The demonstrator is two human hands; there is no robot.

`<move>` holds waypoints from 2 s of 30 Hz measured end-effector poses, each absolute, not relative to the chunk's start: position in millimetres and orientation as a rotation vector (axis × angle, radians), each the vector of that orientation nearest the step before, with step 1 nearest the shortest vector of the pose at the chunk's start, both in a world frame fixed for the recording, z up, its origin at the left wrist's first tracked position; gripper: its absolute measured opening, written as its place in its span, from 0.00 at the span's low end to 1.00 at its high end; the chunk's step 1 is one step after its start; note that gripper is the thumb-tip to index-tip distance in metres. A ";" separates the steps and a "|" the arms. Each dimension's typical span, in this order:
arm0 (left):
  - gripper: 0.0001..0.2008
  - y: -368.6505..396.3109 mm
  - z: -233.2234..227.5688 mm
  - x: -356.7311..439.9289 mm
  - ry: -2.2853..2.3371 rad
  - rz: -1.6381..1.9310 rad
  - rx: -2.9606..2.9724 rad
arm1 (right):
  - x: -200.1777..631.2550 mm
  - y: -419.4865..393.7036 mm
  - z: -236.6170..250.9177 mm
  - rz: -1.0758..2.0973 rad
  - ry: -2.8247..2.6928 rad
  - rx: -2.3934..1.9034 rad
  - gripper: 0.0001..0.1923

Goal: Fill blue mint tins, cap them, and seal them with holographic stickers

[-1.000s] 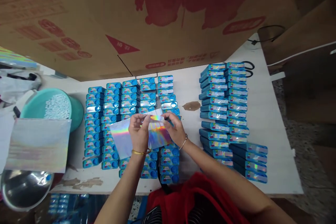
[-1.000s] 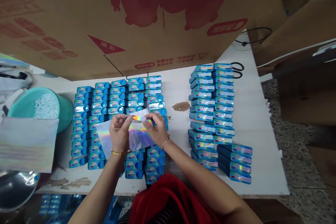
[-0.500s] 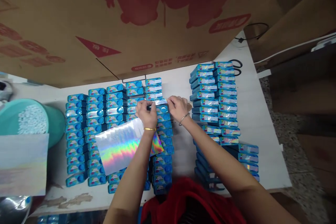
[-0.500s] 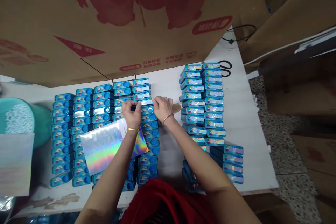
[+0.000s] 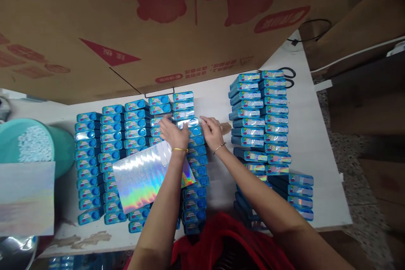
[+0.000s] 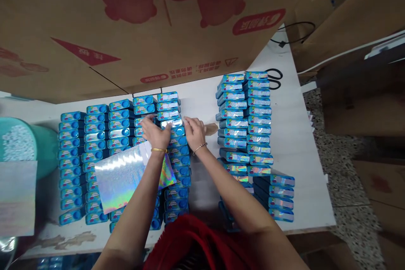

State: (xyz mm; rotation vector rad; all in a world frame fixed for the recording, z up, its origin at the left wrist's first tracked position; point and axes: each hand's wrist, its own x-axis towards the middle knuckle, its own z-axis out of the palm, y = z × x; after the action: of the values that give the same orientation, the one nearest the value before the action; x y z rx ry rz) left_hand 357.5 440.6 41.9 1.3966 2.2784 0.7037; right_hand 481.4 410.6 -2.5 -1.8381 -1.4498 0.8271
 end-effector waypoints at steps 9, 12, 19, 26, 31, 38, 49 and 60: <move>0.17 443.8 42.2 350.4 2.174 0.733 1.329 | 487.0 402.7 10.6 0.683 -1.798 -1.911 0.23; 0.07 436.0 46.2 313.9 1.907 0.921 1.379 | 467.1 396.3 42.3 0.519 -1.891 -1.815 0.25; 0.12 381.8 67.5 215.6 1.835 0.532 2.048 | 384.2 356.4 54.1 0.643 -2.405 -1.473 0.21; 0.14 364.5 50.4 209.7 1.864 0.189 2.258 | 374.3 348.1 26.4 0.645 -2.435 -1.548 0.23; 0.13 366.4 46.4 204.3 1.768 0.215 2.287 | 374.9 347.4 27.3 0.652 -2.443 -1.566 0.24; 0.07 327.8 77.8 206.8 1.612 0.410 2.213 | 374.0 350.5 25.3 0.708 -2.446 -1.582 0.25; 0.14 321.7 115.9 267.3 1.729 1.382 0.684 | 402.4 329.1 81.7 1.340 -1.331 -1.243 0.18; 0.07 386.2 55.6 339.4 1.764 1.220 1.215 | 482.2 378.0 50.6 0.901 -1.377 -1.646 0.15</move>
State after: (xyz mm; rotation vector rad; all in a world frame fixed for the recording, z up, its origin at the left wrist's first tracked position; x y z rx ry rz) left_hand 339.4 386.2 55.6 1.2148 1.7641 1.2197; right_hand 482.2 378.0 50.6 -1.6460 -1.3773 0.9008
